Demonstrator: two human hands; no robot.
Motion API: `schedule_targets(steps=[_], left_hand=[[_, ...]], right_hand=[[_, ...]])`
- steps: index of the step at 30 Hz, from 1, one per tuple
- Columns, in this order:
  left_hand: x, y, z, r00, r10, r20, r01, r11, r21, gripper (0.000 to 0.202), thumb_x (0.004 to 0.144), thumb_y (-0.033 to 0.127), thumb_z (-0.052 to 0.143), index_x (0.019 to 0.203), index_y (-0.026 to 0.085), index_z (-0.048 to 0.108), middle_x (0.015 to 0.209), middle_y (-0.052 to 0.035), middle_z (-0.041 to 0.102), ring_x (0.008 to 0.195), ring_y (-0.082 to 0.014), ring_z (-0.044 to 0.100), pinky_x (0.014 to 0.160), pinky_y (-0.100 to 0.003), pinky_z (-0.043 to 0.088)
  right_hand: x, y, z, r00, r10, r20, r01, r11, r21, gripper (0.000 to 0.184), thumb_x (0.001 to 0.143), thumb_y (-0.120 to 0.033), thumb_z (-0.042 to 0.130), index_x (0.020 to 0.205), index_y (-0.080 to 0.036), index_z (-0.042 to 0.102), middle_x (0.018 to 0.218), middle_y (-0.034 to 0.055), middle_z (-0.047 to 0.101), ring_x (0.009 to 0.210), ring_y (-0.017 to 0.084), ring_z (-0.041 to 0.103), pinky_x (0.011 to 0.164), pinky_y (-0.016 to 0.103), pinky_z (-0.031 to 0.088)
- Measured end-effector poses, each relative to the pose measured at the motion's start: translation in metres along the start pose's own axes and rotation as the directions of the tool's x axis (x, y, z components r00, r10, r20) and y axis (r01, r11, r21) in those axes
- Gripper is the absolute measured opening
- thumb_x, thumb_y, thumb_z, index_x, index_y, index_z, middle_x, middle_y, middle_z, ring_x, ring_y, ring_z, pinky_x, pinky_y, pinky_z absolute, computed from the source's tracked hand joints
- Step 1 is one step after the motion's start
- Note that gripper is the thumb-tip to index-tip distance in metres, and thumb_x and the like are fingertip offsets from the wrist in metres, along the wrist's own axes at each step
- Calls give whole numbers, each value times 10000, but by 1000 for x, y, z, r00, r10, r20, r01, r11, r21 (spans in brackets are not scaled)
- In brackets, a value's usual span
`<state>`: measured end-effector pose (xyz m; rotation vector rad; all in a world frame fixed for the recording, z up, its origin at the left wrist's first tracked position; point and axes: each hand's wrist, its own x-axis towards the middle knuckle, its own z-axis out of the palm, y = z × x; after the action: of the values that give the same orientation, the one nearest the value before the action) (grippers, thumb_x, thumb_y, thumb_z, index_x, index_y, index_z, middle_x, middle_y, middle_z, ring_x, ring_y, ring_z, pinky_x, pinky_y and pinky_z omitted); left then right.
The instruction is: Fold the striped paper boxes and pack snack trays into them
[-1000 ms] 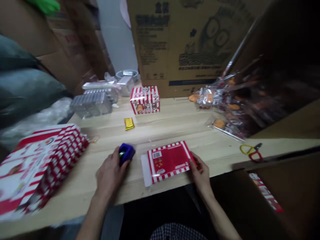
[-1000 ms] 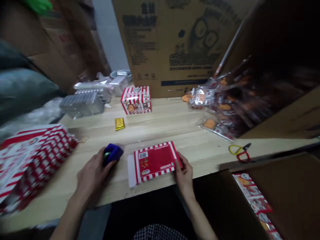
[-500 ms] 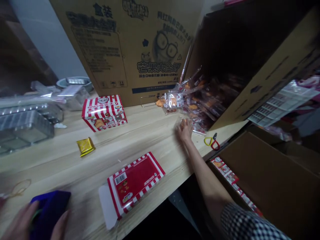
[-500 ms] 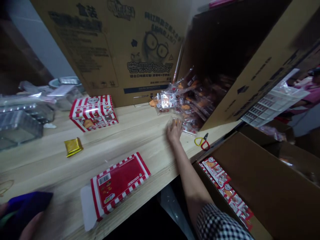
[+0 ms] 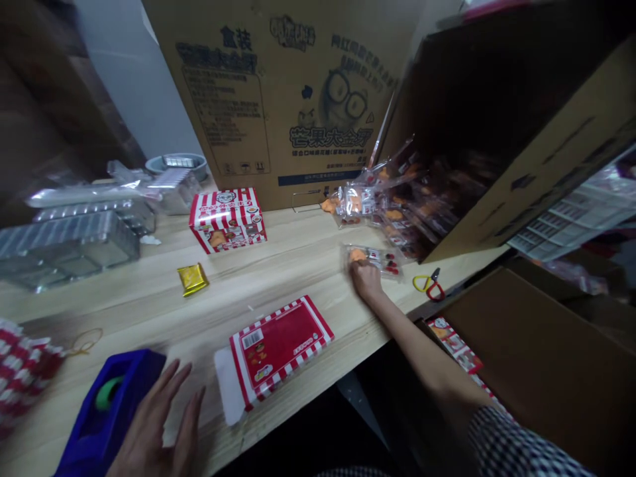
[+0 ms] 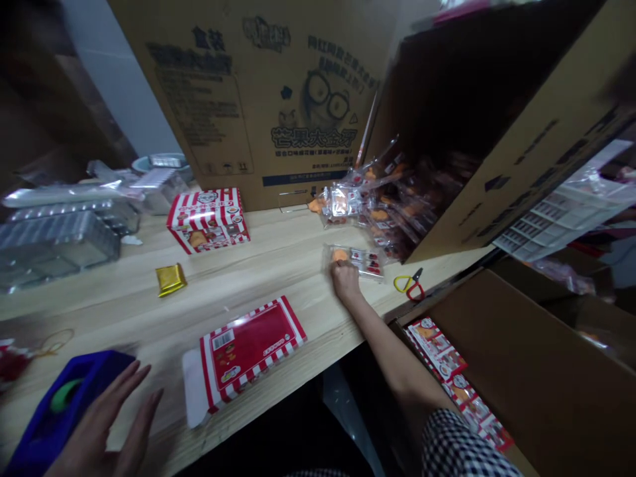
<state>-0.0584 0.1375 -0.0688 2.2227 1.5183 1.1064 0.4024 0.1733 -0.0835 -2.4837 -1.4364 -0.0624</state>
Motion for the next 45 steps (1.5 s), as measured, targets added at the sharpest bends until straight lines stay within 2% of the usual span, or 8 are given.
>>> schedule_targets(steps=[12,17,21,24,31,37,41,45], left_hand=[[6,39,-12,999,12,-33,-14,999,-39,348,913,406,583,1232,285,655,1432,-43,598,1184,-301,651,626,-297,590],[29,88,-14,996,-61,-70,38,955,-293,572,903,350,655,1446,296,485,1518,-72,502,1279,-284,582,1039,-436,513],[58,122,-25,999,-28,-21,16,892,-453,919,750,343,827,1535,300,352,1597,-111,378,1442,-339,393,1168,-520,363],[63,119,-28,973,-120,195,223,696,-683,1046,688,323,876,1558,297,298,1501,-155,493,1341,-355,516,1125,-537,402],[-28,105,-4,860,-338,381,414,27,-910,913,707,597,808,1481,284,439,1530,-131,489,1411,-339,463,1160,-470,409],[-44,96,-38,654,-742,150,345,116,-932,478,845,373,754,1294,265,633,1262,-52,713,1182,-247,669,1022,-394,550],[-45,58,-73,619,-776,-116,375,422,-825,453,792,338,802,1215,221,688,1217,-53,732,1103,-232,701,970,-370,576],[-61,34,-60,601,-797,-54,498,427,-755,406,778,365,808,1112,151,721,1087,-74,769,981,-220,735,945,-367,580]], right_hand=[[20,6,-120,847,127,-516,256,753,606,227,944,-408,440,917,-216,557,835,63,672,796,222,654,766,376,528],[-11,-29,-156,910,43,-413,349,461,816,292,826,-515,662,839,-245,551,626,-34,614,550,168,617,586,318,535],[-55,-86,-156,926,-370,-79,162,199,967,297,777,-439,800,817,-198,631,636,-5,687,560,148,647,573,270,525],[-79,-122,-141,867,-491,79,-23,119,993,302,779,-430,805,796,-187,627,588,-31,662,506,113,605,521,223,485],[-131,-174,-78,977,-13,215,-208,-317,925,324,728,-344,817,834,-242,528,554,-107,563,423,74,491,418,171,412],[-170,-187,-59,894,-416,168,-204,-43,978,250,884,-440,670,1046,-272,581,1024,40,732,952,211,724,855,401,596],[-129,-155,-50,658,-736,158,376,503,779,937,677,-471,864,1495,-350,422,1626,82,342,1543,362,166,1213,616,192],[-91,-146,-21,487,-771,410,680,629,376,1342,500,-480,949,1606,-296,211,1693,152,89,1528,456,-101,1154,716,-86]])
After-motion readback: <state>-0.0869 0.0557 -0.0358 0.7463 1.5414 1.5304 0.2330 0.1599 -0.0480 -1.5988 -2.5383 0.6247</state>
